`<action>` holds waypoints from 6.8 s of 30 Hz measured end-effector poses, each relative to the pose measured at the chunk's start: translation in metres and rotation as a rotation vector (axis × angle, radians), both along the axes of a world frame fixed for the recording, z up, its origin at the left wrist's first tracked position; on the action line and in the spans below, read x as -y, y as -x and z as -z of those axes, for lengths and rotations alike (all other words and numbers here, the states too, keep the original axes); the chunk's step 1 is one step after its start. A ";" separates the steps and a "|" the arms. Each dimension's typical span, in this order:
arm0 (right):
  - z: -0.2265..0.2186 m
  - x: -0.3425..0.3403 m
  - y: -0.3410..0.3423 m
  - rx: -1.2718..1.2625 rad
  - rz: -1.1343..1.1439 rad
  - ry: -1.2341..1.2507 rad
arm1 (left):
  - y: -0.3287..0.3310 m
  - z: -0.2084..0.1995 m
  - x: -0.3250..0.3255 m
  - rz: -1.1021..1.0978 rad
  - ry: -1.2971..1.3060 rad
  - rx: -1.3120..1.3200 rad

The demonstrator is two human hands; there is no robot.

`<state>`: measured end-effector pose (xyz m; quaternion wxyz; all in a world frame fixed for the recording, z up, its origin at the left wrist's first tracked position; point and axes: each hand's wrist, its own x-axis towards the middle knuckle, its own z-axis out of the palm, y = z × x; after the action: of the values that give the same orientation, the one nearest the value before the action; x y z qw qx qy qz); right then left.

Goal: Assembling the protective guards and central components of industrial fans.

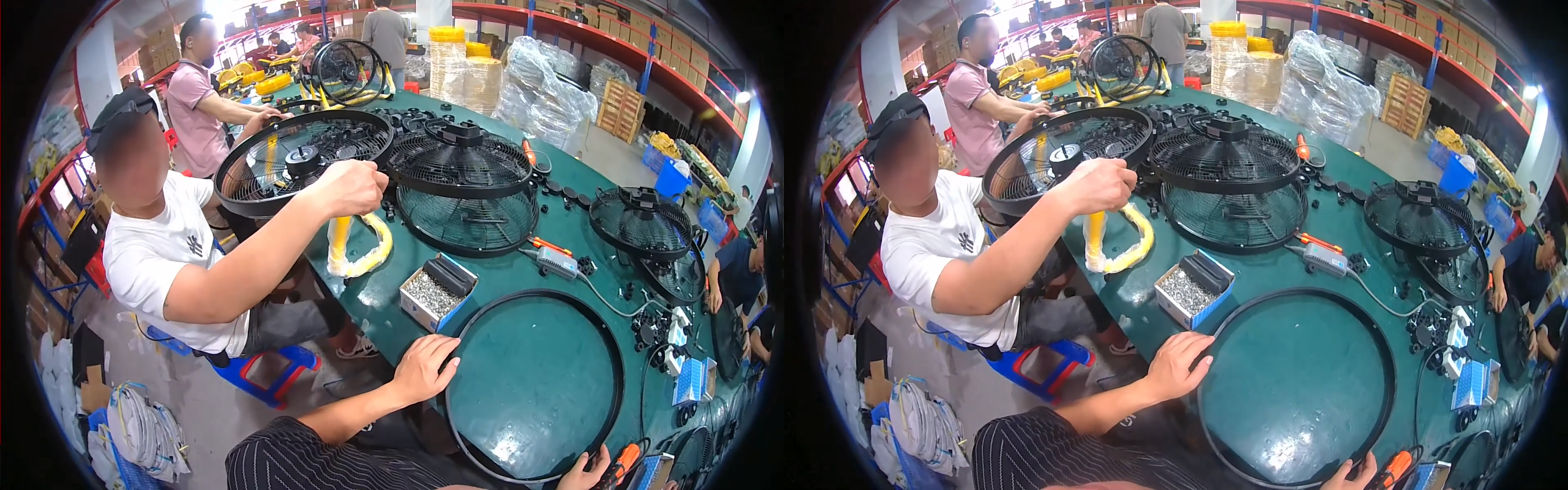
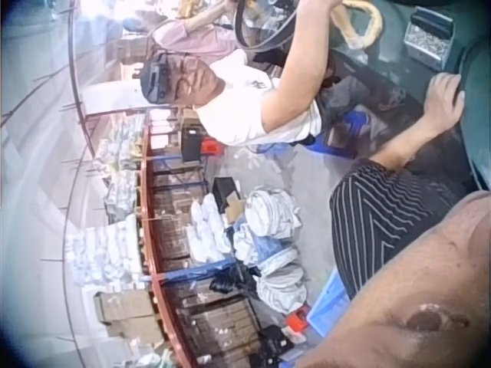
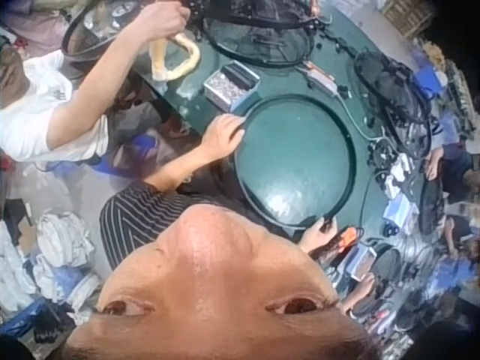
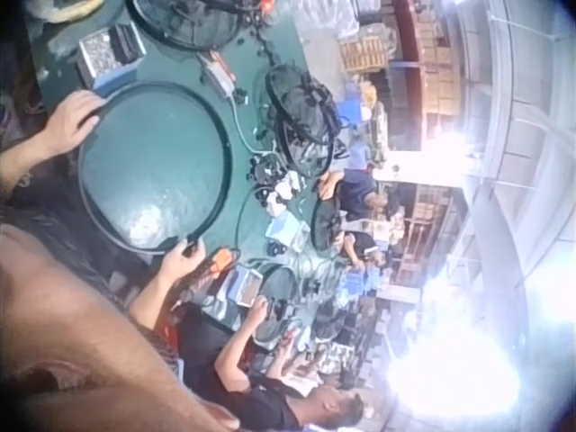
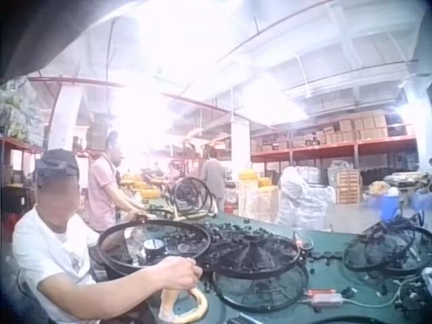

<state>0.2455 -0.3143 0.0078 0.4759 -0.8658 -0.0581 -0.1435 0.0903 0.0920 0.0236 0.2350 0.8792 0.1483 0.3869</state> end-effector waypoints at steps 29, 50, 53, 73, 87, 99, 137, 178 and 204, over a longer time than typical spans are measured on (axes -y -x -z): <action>0.002 0.001 -0.003 0.072 0.022 -0.515 | -0.011 0.017 0.002 0.011 0.003 -0.120; 0.004 -0.001 -0.001 -0.002 -0.067 -0.230 | -0.003 0.017 -0.008 0.064 0.200 -0.095; 0.001 0.005 -0.004 -0.051 -0.103 -0.463 | 0.010 0.007 -0.002 0.116 0.338 -0.110; 0.005 0.070 -0.091 0.090 -0.348 -0.566 | 0.046 -0.070 -0.003 0.841 1.605 0.234; -0.042 0.031 -0.074 0.165 -0.499 -0.576 | 0.026 -0.080 -0.048 0.847 1.582 0.082; -0.108 -0.008 -0.014 0.281 -0.522 -0.676 | 0.038 -0.062 -0.069 0.821 1.521 0.233; -0.053 -0.020 -0.038 -0.355 -0.672 -1.285 | 0.036 -0.077 -0.085 0.869 1.508 0.293; -0.091 -0.090 0.122 0.008 -0.498 -1.058 | -0.068 -0.024 -0.038 0.912 1.582 0.044; -0.201 -0.191 0.067 0.686 -0.676 -0.229 | -0.008 -0.200 0.035 0.915 0.922 0.307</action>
<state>0.1789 -0.1234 0.2093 0.5414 -0.6435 -0.4728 -0.2633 0.0980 0.0566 0.2231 0.7458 0.5979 -0.1248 0.2659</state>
